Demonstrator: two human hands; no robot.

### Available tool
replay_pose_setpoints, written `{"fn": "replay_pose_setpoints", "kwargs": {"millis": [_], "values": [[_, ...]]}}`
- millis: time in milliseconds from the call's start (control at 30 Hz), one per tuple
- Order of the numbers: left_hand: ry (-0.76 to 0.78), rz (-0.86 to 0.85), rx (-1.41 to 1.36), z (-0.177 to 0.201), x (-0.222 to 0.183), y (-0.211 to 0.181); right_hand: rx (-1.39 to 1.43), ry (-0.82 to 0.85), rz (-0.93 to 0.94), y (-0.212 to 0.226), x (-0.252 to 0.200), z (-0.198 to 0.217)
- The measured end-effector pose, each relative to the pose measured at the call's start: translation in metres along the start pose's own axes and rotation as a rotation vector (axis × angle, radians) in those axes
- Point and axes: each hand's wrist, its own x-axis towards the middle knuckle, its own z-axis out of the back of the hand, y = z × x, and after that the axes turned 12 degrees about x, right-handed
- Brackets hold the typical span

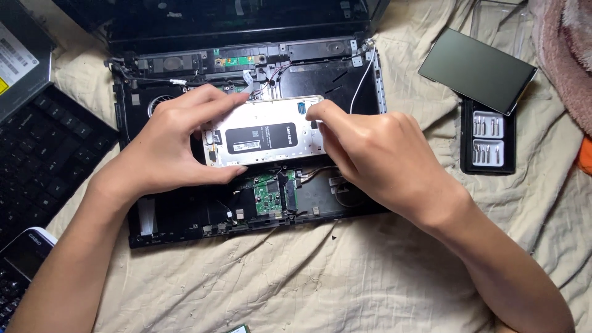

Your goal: Installing a hard drive into a laptop chassis using a small tool to align and secure it.

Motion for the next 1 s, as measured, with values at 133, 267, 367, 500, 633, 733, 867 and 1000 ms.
{"fn": "replay_pose_setpoints", "kwargs": {"millis": [133, 267, 367, 500, 633, 733, 867, 1000], "values": [[-0.01, -0.02, 0.022, -0.001, 0.0, 0.002, -0.001, 0.008, 0.028, -0.006, 0.001, -0.002], [-0.014, -0.019, 0.026, -0.001, 0.0, 0.002, -0.029, 0.033, 0.12, -0.012, 0.002, -0.003], [-0.011, -0.017, 0.032, -0.001, 0.0, 0.002, -0.034, 0.036, 0.153, -0.015, 0.002, -0.002], [-0.015, -0.03, 0.044, -0.002, -0.001, 0.005, -0.054, 0.043, 0.197, -0.019, 0.002, -0.002], [-0.01, -0.017, 0.031, -0.001, 0.0, 0.004, -0.049, 0.053, 0.231, -0.022, 0.004, 0.0], [-0.011, -0.017, 0.04, -0.002, -0.001, 0.004, 0.003, 0.046, 0.279, -0.028, 0.004, -0.001], [0.0, 0.001, 0.019, -0.001, 0.0, 0.002, 0.026, 0.043, 0.286, -0.034, 0.004, 0.0], [-0.009, -0.007, 0.011, 0.0, 0.0, 0.001, 0.021, 0.05, 0.294, -0.034, 0.004, 0.0]]}}
